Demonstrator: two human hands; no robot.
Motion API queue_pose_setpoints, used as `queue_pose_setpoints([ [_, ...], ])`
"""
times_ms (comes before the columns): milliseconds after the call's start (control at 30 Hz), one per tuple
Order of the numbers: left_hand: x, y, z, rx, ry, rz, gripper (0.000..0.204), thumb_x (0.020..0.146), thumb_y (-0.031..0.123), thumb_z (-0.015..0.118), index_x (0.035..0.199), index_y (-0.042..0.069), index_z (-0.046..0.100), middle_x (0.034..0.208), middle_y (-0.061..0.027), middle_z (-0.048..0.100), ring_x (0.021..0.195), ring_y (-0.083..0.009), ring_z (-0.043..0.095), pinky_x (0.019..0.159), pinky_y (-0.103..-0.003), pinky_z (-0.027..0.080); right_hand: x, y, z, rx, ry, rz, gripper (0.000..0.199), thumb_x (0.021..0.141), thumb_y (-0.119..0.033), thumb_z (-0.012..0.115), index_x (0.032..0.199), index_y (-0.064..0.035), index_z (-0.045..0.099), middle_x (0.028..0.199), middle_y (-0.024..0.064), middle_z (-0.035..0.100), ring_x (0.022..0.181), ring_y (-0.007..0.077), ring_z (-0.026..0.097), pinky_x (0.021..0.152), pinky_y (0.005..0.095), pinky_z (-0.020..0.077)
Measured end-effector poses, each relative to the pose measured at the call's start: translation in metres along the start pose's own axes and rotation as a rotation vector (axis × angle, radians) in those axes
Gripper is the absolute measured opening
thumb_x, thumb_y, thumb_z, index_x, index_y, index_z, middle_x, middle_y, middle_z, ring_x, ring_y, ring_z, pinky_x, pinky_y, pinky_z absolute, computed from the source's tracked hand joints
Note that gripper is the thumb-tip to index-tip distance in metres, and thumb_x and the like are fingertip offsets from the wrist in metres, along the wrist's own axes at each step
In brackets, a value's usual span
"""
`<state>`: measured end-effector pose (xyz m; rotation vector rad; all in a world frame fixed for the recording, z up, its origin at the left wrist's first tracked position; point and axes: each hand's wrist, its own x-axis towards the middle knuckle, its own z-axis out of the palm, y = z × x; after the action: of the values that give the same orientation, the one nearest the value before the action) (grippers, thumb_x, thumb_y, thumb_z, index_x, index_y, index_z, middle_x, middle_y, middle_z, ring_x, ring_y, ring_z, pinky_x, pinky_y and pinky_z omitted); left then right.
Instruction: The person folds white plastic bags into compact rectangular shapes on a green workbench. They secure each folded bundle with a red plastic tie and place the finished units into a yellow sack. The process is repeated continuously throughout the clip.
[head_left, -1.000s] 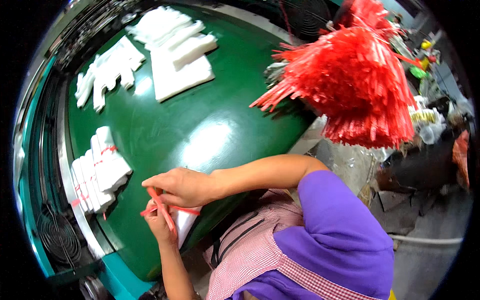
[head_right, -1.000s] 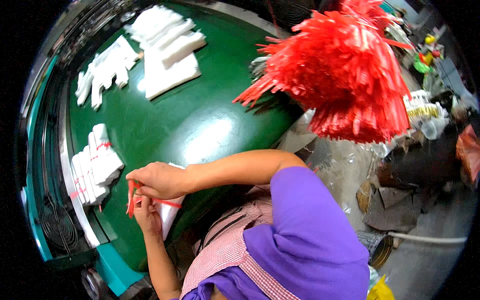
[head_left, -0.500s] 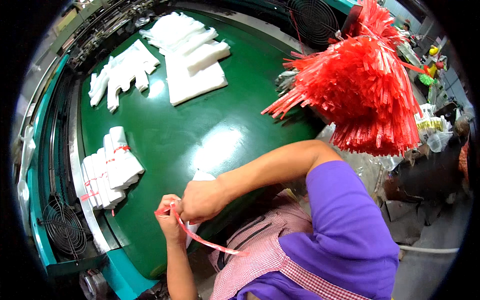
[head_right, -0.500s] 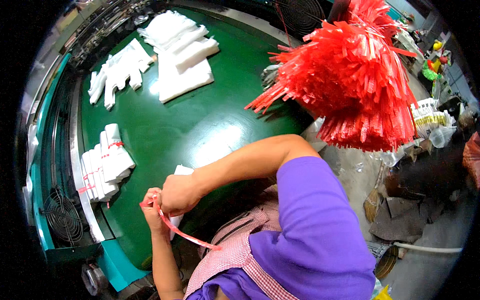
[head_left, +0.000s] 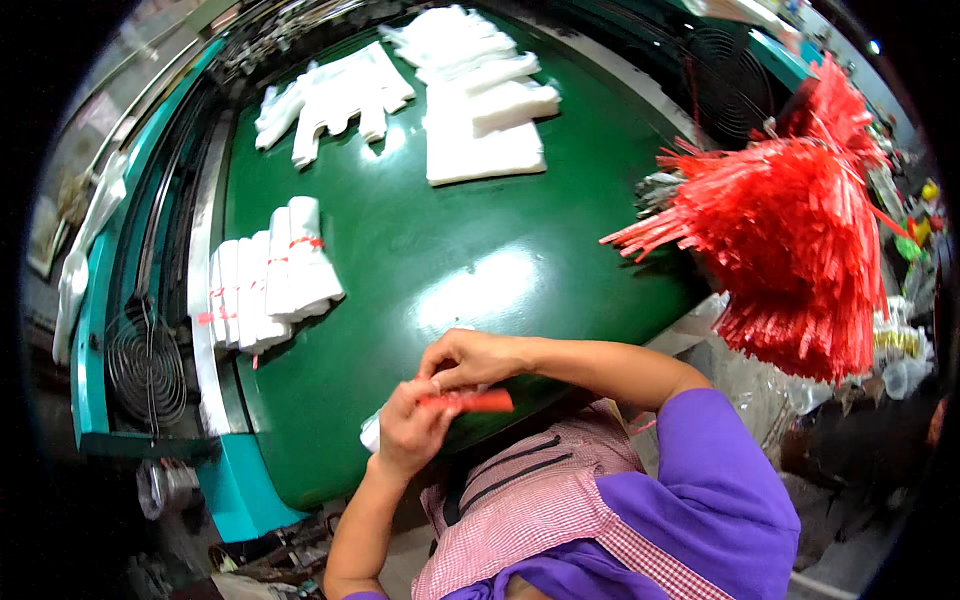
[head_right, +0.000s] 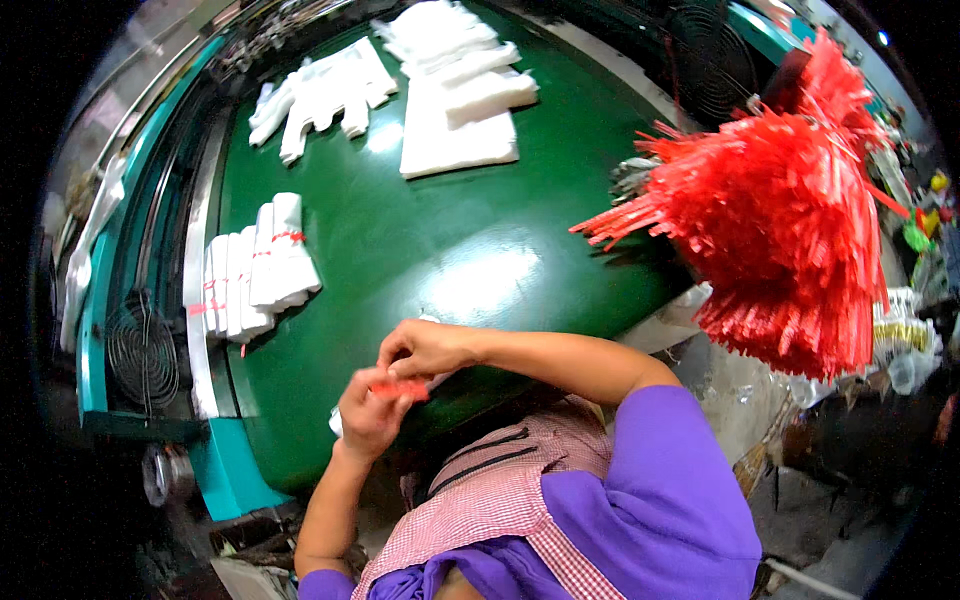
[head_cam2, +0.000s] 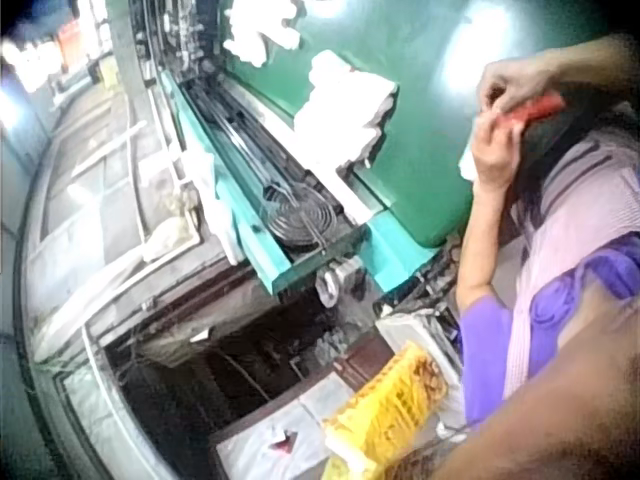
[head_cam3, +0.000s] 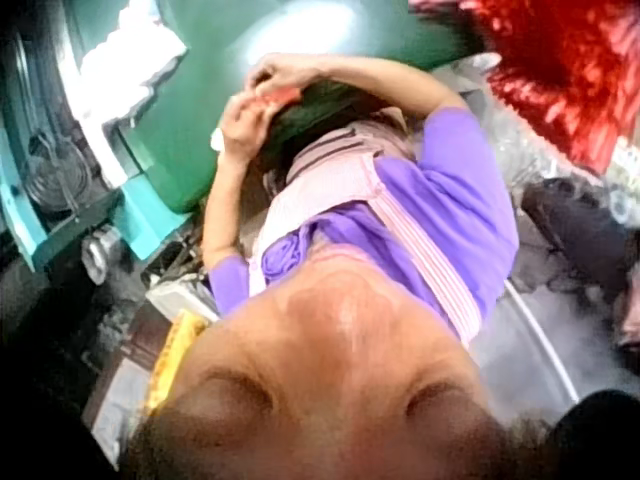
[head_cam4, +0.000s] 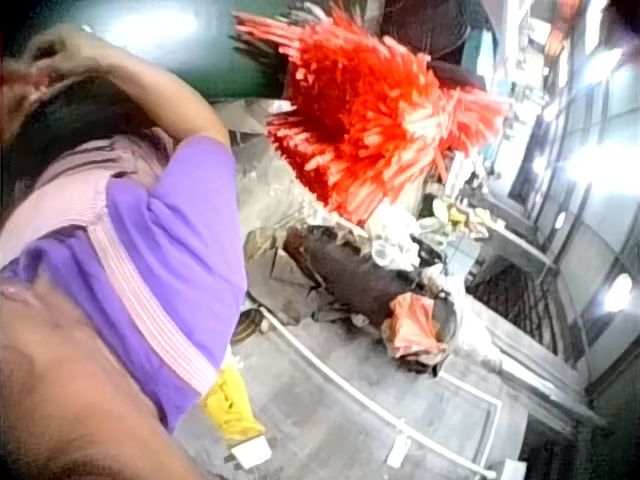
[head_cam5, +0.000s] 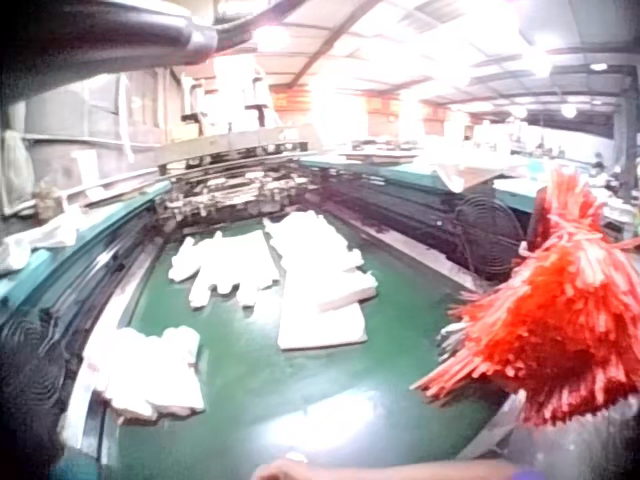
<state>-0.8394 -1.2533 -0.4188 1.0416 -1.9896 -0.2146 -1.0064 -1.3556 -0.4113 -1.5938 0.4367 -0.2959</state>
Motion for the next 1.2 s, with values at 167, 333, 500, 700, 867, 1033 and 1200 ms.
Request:
queue_pose_setpoints([
  [167,0.014,-0.067,-0.038,-0.158,0.121,-0.688,0.019,0.084,0.006,0.063,0.069,-0.001,0.052,0.07,-0.0121,0.056,0.061,-0.0169,0.055,0.056,-0.034,0.044,-0.023,0.008,0.039,-0.547,0.219,-0.527,0.012,0.075,-0.011,0.063,0.075,-0.0007,0.056,0.077,0.0141,0.054,0.066,0.0299,0.057,0.058,0.0392,0.0473],
  [333,0.008,-0.094,-0.041,0.026,-0.026,-0.639,0.02,0.088,0.014,0.063,0.075,0.002,0.057,0.074,-0.003,0.063,0.053,-0.0114,0.055,0.048,-0.022,0.042,-0.016,-0.023,0.022,-1.121,0.184,-0.562,0.05,0.066,-0.018,0.072,0.107,0.0026,0.052,0.107,0.0167,0.053,0.1,0.0321,0.054,0.084,0.0425,0.0457],
  [500,0.007,-0.104,-0.061,-0.361,0.216,-0.877,0.022,0.096,0.025,0.054,0.096,0.005,0.064,0.086,-0.0033,0.066,0.077,-0.0082,0.059,0.06,-0.022,0.045,0.03,0.002,-0.027,-0.988,0.288,-0.274,0.074,0.07,-0.021,0.073,0.134,-0.0065,0.038,0.116,0.0183,0.056,0.099,0.0346,0.059,0.086,0.0437,0.0467],
  [700,0.068,-0.119,-0.076,0.464,0.152,-0.103,0.03,0.085,0.024,0.066,0.11,0.009,0.064,0.125,-0.0126,0.054,0.118,-0.0297,0.049,0.098,-0.042,0.038,0.15,0.003,-0.065,-0.523,0.358,-0.519,0.056,0.087,-0.028,0.06,0.135,-0.0068,0.042,0.129,0.021,0.052,0.116,0.0368,0.052,0.097,0.0447,0.0401],
  [867,0.071,-0.193,-0.048,0.709,-0.004,-0.18,0.036,0.079,0.02,0.067,0.115,0.018,0.063,0.138,-0.0037,0.048,0.125,-0.0276,0.045,0.104,-0.051,0.029,0.133,0.044,-0.13,-1.192,0.495,-0.413,0.039,0.08,-0.03,0.067,0.117,-0.0174,0.061,0.141,0.0133,0.041,0.132,0.0326,0.034,0.104,0.0491,0.0262],
  [1033,0.082,-0.217,-0.02,0.95,0.144,-0.239,0.033,0.08,0.023,0.065,0.113,0.021,0.062,0.138,-0.0014,0.047,0.126,-0.0255,0.043,0.105,-0.051,0.026,0.067,0.06,-0.235,-1.486,0.924,-0.117,0.028,0.079,-0.04,0.067,0.095,-0.0182,0.07,0.117,0.0181,0.056,0.116,0.0375,0.047,0.095,0.0535,0.0365],
  [1200,0.087,-0.221,-0.015,0.945,0.078,-0.283,0.038,0.086,0.027,0.061,0.123,0.023,0.057,0.146,-0.0029,0.037,0.134,-0.0279,0.032,0.109,-0.054,0.02,0.052,0.046,-0.252,-1.536,0.923,-0.085,0.022,0.081,-0.008,0.054,0.104,-0.0121,0.054,0.074,0.014,0.058,0.073,0.0341,0.06,0.061,0.0446,0.0499],
])
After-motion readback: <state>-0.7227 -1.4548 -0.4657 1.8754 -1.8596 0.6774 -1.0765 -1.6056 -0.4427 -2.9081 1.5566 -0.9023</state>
